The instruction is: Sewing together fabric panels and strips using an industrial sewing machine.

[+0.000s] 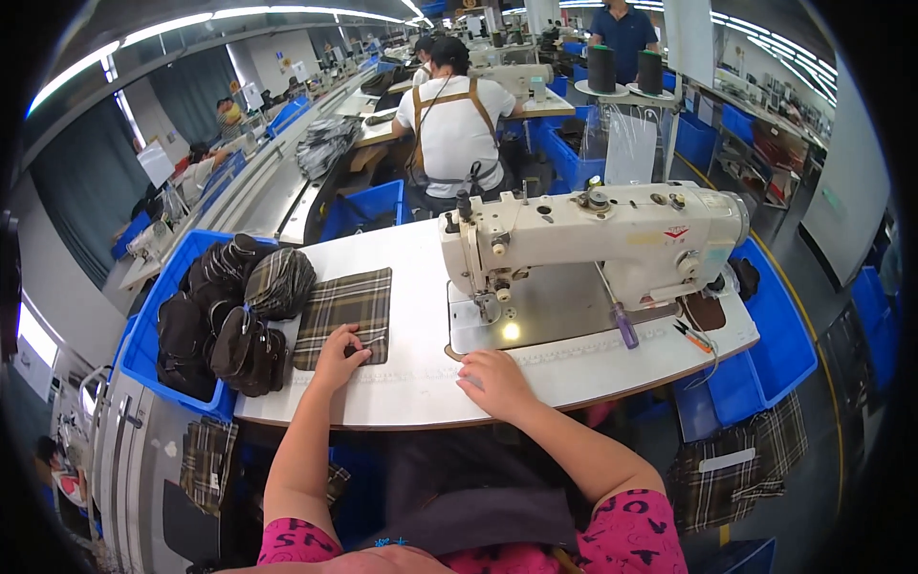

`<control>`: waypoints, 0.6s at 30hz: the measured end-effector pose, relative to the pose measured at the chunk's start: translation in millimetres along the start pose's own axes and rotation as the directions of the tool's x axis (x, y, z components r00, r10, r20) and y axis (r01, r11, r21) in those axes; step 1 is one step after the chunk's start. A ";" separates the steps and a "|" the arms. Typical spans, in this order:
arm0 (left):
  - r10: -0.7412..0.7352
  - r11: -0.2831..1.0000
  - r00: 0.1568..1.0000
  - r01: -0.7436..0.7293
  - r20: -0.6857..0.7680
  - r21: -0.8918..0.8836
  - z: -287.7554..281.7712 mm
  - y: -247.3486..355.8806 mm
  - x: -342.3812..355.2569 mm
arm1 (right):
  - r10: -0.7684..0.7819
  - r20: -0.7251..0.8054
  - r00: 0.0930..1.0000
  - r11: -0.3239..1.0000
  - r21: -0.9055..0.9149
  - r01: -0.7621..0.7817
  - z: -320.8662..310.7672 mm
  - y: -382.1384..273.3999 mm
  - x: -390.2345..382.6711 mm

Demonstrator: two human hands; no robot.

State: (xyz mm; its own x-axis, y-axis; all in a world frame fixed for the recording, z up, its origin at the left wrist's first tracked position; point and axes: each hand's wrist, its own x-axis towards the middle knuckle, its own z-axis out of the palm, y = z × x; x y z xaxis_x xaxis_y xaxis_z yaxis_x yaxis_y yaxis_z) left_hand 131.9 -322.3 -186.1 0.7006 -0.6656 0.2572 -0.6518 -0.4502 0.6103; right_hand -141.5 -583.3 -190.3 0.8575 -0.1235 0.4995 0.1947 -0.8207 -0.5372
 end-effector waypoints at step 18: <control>-0.126 0.985 0.986 0.110 -0.110 -0.134 10.0 -9.2 1.4 | -0.068 -0.017 0.998 0.988 -0.138 0.065 5.1 -10.4 -3.1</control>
State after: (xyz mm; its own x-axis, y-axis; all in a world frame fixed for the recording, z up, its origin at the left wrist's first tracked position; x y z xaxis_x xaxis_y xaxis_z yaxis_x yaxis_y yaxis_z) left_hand 135.9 -325.0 -198.9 0.8046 -0.5340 0.2597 -0.5256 -0.4370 0.7299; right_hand -143.8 -571.5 -189.8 0.8341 -0.0766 0.5463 0.1825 -0.8963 -0.4042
